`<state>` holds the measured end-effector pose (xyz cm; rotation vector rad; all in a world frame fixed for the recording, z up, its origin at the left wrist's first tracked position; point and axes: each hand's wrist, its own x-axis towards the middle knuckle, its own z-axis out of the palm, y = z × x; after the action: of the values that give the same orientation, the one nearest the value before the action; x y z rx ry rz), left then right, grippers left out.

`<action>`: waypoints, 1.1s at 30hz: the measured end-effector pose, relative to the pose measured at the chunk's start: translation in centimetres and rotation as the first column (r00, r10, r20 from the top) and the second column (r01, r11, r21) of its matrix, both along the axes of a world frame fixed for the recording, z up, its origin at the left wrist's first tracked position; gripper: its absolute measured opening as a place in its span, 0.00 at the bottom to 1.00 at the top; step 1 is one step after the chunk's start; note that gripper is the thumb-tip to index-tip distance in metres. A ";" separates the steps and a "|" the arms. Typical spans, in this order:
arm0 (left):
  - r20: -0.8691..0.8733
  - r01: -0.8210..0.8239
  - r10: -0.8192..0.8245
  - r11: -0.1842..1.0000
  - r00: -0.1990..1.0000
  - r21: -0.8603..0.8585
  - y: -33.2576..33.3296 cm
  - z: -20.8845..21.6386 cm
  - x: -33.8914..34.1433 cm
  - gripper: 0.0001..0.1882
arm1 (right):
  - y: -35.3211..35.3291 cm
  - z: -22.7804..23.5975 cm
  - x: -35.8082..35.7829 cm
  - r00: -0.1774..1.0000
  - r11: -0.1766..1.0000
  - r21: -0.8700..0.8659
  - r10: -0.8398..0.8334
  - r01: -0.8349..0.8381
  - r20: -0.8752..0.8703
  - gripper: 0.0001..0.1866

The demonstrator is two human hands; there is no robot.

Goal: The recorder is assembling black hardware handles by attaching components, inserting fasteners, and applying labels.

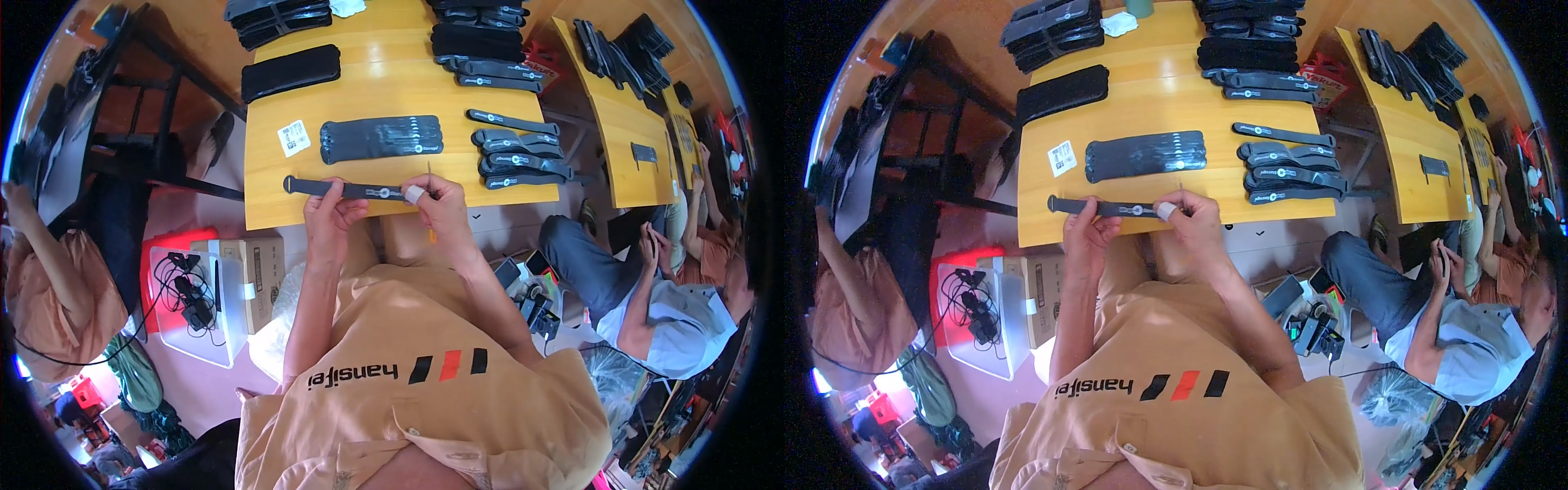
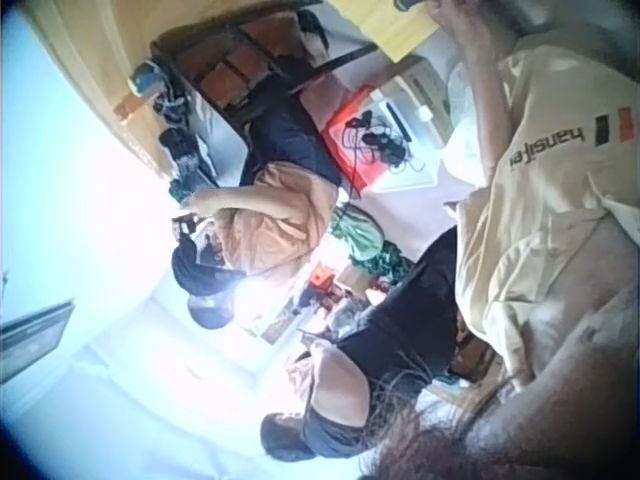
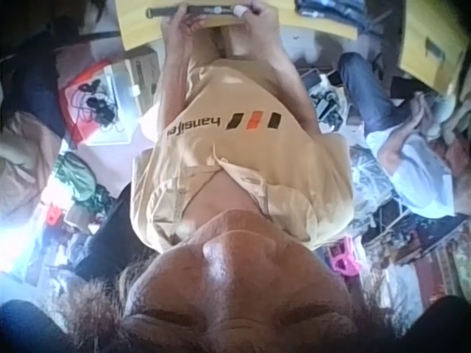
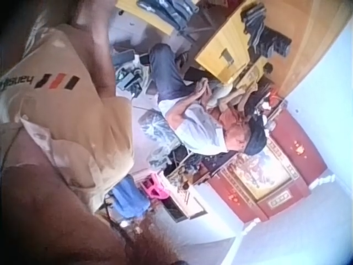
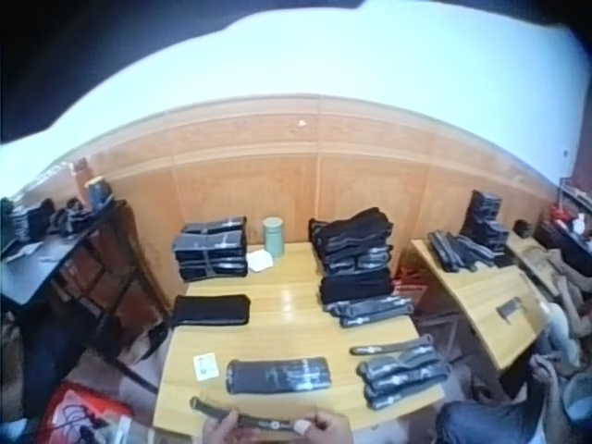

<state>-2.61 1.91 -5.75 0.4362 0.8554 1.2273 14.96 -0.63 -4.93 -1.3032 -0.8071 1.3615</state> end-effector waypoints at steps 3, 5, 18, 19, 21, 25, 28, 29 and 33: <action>-0.006 -0.050 0.050 0.999 0.999 0.001 0.4 -0.8 -1.2 0.06 | 0.3 -0.5 1.6 0.997 1.000 -0.012 -0.015 0.016 0.082 0.03; -0.031 -0.082 0.083 0.997 0.996 0.007 0.8 -1.1 -1.9 0.06 | 0.7 -1.2 2.5 0.988 1.000 0.006 0.003 -0.005 0.154 0.03; -0.518 -0.020 0.064 0.996 0.853 0.090 4.8 -2.3 -3.3 0.06 | 3.3 -2.7 5.5 0.994 1.000 -0.014 0.007 -0.006 0.105 0.03; -0.577 -0.014 0.070 0.995 0.814 0.102 5.2 -2.5 -3.1 0.05 | 3.7 -3.1 5.6 0.981 1.000 0.020 -0.025 0.021 0.191 0.04; -0.611 0.000 0.068 0.994 0.789 0.110 5.8 -2.8 -2.8 0.05 | 4.3 -3.6 6.0 0.959 0.997 0.055 -0.061 0.048 0.275 0.04; -0.663 -0.002 0.093 0.991 0.743 0.136 6.6 -3.4 -2.2 0.03 | 5.1 -3.1 6.0 0.872 0.995 0.038 -0.101 0.094 0.480 0.04; -0.681 -0.006 0.109 0.988 0.724 0.152 6.9 -4.1 -2.1 0.04 | 5.4 -3.2 6.0 0.822 0.992 0.054 -0.122 0.111 0.556 0.04; -0.682 -0.006 0.108 0.989 0.724 0.150 7.0 -4.3 -2.2 0.04 | 5.5 -3.3 6.0 0.802 0.991 0.063 -0.129 0.114 0.583 0.04; -0.743 0.017 0.121 0.984 0.658 0.175 7.2 -4.6 -2.0 0.05 | 5.6 -3.2 5.9 0.778 0.988 0.056 -0.149 0.145 0.611 0.04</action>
<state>-4.62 9.13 -10.37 1.1233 1.4878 1.1682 20.85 4.97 -8.13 -1.8021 -1.1119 0.7941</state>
